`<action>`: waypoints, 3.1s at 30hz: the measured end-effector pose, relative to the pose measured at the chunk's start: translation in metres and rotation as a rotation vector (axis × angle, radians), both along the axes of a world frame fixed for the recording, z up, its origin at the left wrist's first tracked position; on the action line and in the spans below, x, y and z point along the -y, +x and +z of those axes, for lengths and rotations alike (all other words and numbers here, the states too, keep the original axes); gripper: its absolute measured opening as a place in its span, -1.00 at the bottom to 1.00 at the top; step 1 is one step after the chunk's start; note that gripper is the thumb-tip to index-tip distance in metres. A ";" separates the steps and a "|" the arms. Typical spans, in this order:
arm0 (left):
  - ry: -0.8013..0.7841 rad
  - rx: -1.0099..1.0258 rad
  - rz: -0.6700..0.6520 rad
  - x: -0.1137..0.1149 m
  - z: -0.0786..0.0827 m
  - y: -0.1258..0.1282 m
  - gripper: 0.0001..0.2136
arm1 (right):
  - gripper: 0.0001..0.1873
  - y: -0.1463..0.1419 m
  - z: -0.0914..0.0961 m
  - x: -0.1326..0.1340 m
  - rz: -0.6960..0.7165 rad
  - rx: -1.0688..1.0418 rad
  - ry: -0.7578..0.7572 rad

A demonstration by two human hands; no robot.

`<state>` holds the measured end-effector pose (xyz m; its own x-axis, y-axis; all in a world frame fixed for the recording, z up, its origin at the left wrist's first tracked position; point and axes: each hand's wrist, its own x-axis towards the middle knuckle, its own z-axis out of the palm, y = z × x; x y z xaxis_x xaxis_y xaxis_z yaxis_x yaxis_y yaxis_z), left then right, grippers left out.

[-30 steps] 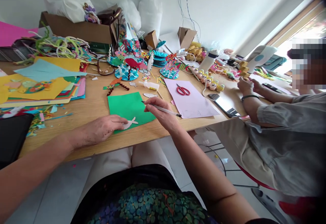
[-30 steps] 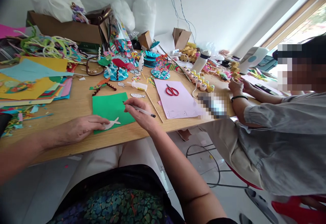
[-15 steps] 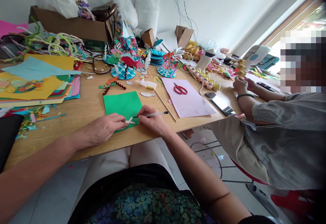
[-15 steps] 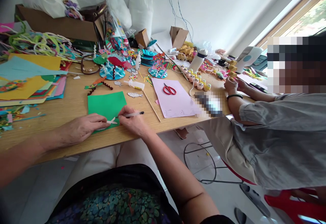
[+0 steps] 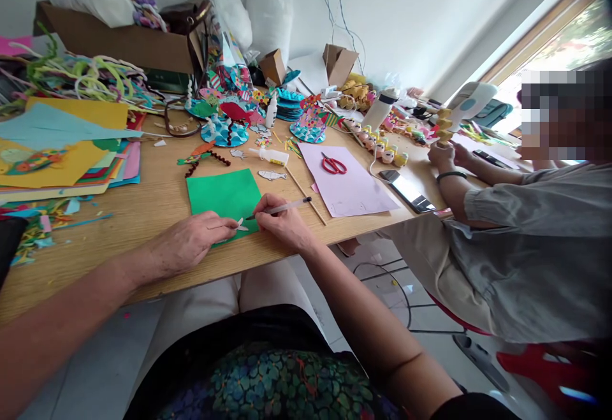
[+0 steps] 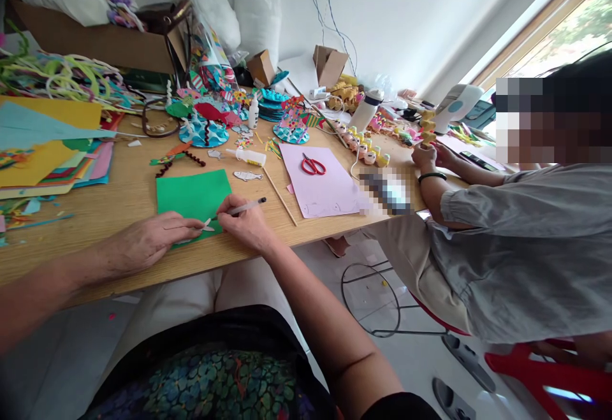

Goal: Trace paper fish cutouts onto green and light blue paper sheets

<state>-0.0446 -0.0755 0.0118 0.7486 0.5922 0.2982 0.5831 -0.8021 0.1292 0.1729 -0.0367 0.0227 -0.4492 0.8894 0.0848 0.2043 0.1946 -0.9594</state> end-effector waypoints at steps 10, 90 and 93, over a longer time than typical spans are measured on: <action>0.028 0.032 0.002 0.001 -0.006 0.000 -0.57 | -0.97 -0.005 -0.008 0.000 0.029 0.094 0.074; -0.021 0.010 0.043 0.003 -0.005 0.003 -0.57 | -0.93 -0.013 -0.009 0.002 -0.112 0.230 0.216; -0.010 0.003 0.036 0.003 -0.004 0.003 -0.58 | -0.93 -0.013 -0.009 0.003 -0.108 0.228 0.216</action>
<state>-0.0413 -0.0782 0.0074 0.7261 0.6214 0.2943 0.6108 -0.7795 0.1389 0.1602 -0.0392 0.0136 -0.3824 0.9053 0.1846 0.4399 0.3541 -0.8253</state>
